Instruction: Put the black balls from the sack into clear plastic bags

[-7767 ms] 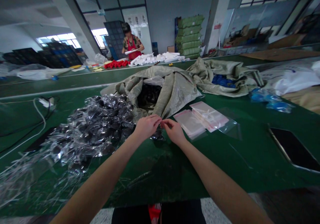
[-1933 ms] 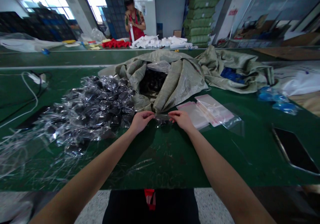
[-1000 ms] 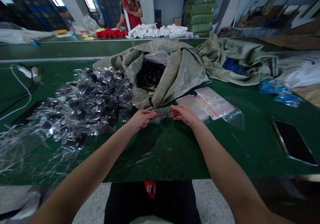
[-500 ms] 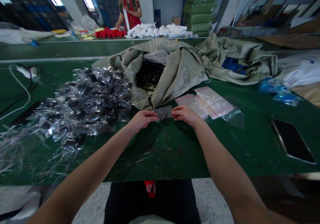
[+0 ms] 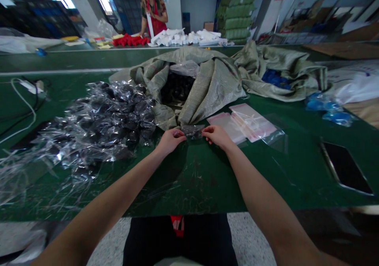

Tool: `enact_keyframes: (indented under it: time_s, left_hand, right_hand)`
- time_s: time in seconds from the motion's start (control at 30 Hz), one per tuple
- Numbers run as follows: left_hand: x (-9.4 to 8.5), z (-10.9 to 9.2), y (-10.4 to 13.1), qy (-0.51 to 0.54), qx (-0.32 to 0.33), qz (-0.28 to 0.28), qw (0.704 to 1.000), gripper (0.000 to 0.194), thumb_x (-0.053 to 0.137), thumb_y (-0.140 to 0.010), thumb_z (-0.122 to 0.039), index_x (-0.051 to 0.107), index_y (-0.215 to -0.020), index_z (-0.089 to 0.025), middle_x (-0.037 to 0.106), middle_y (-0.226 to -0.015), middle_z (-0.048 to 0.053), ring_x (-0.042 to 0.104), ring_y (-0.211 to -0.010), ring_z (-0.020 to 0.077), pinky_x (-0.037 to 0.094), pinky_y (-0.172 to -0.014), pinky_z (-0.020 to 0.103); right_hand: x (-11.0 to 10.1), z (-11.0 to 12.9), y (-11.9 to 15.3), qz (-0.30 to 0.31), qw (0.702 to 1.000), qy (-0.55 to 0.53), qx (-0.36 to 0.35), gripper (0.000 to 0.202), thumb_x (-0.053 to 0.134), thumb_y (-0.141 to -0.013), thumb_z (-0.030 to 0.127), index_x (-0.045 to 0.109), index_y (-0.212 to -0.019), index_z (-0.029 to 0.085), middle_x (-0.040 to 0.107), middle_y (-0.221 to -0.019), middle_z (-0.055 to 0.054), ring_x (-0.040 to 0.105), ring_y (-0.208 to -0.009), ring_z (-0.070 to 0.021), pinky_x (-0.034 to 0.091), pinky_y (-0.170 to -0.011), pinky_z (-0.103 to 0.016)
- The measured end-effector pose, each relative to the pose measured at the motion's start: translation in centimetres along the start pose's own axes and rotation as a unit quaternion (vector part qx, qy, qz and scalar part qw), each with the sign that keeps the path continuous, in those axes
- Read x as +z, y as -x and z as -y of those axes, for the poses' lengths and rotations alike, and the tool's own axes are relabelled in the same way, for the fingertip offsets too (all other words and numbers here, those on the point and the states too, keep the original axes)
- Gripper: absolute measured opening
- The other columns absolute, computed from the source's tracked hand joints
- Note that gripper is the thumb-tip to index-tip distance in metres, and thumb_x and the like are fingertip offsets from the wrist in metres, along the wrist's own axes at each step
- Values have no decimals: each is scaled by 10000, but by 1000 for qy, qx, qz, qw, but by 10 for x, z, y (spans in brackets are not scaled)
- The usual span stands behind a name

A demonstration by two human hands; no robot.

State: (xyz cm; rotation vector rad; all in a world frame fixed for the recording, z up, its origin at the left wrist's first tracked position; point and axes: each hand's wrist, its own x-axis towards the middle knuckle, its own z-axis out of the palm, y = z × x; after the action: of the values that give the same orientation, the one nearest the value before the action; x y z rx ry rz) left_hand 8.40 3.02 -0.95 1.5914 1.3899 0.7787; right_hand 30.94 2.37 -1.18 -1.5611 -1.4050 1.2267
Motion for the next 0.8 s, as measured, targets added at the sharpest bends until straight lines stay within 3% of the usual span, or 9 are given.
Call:
enact_keyframes:
  time_s: [0.23,0.47,0.8]
  left_hand:
    - [-4,3,-2,-95,70,-36,992,209,656,-750,-373,725,-816,-188,707,-824,25,611,-766,183,422,-719,288]
    - [-3,10,-8,-106,65,-31,992,226,615,-787,-385,698,-819,-177,666,-765,7,566,-699,151,386,-631,250]
    - [-4,6,-7,-39,52,-2,998,254,624,-771,-407,658,-796,-157,631,-704,-2,524,-639,132,357,-589,238]
  right_hand:
    - [3,3,1,4,1000,-10,-1,90,613,-809,127,668,-879,141,566,-504,49,467,-360,-51,354,-359,-157]
    - [5,3,2,-7,1000,-8,-7,92,633,-794,148,665,-881,146,555,-492,61,444,-355,-51,336,-352,-162]
    - [7,9,6,-42,998,-44,6,113,666,-772,173,660,-881,144,526,-486,67,435,-380,-54,323,-355,-167]
